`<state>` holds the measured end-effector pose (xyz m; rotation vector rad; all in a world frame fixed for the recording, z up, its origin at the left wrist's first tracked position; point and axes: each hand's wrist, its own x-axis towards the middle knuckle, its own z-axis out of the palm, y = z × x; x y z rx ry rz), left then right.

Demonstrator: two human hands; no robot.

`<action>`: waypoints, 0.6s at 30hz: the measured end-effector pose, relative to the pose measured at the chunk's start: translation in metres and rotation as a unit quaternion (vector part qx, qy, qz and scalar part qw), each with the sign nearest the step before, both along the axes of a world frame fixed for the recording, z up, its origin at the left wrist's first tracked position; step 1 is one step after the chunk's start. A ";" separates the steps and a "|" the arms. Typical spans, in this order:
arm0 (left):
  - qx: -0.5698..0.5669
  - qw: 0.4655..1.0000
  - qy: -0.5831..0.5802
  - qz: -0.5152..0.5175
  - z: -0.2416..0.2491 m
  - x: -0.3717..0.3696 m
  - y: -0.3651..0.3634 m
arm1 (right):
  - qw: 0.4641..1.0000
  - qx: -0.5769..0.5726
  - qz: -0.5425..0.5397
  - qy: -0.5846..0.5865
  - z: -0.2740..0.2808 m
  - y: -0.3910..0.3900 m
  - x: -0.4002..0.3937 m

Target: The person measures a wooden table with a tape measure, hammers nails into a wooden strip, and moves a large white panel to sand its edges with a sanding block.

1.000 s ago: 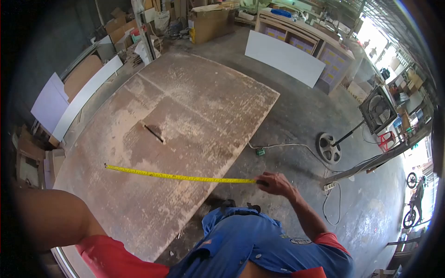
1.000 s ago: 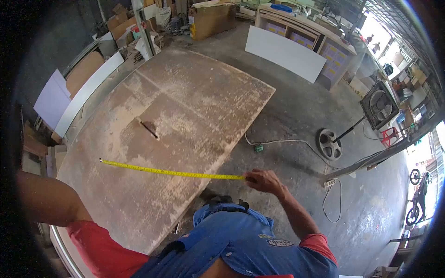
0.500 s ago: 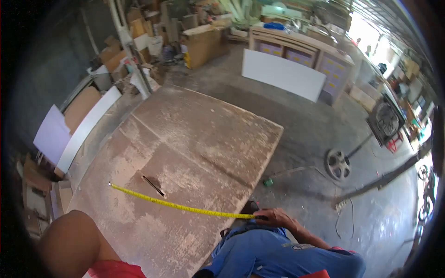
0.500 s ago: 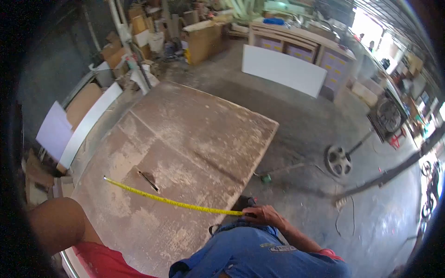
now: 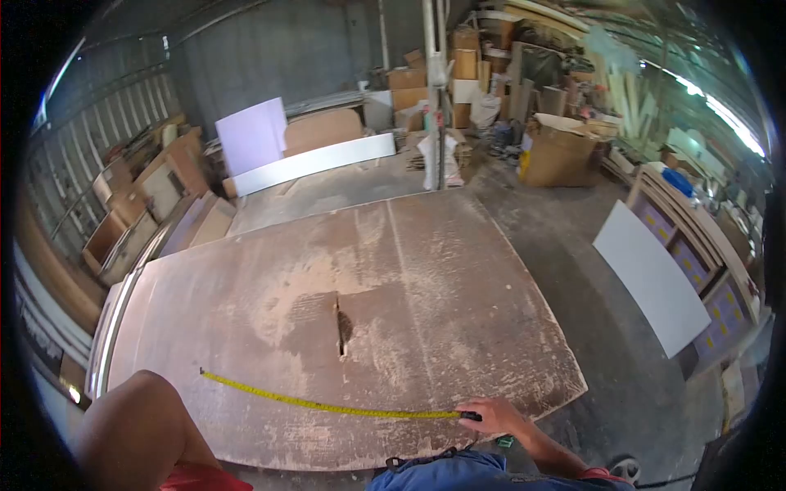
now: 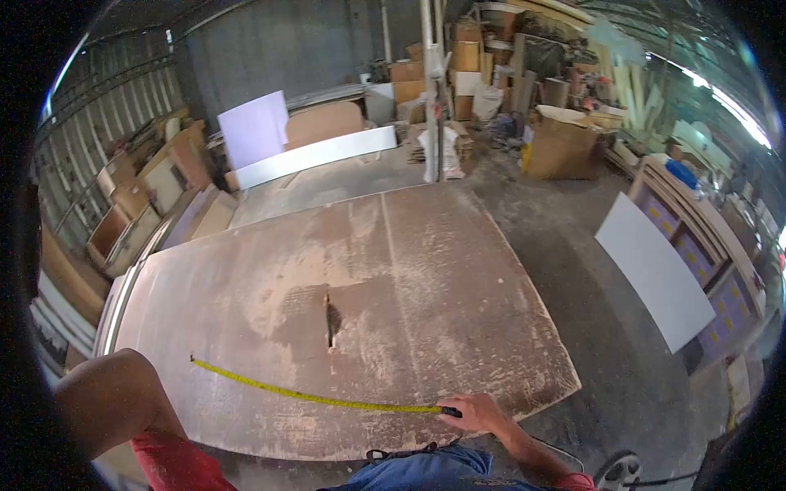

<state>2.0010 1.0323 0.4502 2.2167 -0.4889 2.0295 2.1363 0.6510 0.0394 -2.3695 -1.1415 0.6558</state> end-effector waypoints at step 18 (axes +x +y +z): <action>0.003 0.999 -0.003 0.047 0.010 0.002 0.007 | 0.995 0.044 0.033 0.087 -0.025 0.062 -0.033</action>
